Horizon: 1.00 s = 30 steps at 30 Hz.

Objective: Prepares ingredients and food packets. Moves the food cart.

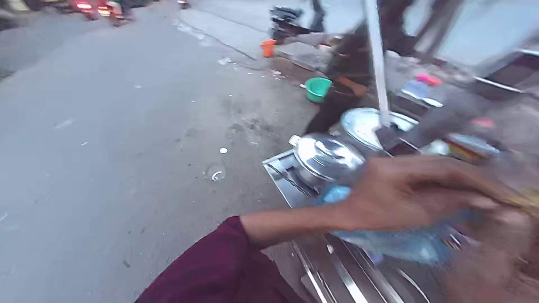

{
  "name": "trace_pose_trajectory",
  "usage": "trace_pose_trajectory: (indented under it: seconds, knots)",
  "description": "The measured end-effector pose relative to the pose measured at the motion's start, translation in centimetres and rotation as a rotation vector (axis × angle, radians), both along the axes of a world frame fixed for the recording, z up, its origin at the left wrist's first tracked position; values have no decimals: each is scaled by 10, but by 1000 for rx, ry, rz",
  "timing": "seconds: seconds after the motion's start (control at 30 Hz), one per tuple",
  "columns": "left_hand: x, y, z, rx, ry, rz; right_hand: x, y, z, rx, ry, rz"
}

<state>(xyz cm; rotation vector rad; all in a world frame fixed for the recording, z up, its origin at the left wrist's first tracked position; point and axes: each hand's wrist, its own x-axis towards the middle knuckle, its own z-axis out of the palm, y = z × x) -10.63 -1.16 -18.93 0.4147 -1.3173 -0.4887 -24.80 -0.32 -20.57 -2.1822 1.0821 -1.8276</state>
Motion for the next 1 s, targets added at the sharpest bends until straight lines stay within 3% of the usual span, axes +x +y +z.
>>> trace_pose_trajectory:
  seconds: [0.13, 0.37, 0.7, 1.0]
  knots:
    - [4, 2, -15, 152, 39, -188, 20, 12, -20, -29, -18, -187]
    - [15, 9, -26, 196, -42, -220, 37, 15, -30, -52, -92, -155]
    - [1, 22, 5, 340, -284, 62, 40, 9, -35, -99, -18, -149]
    - [-1, 18, -5, 385, -196, 45, 43, 8, -37, -43, 37, -131]
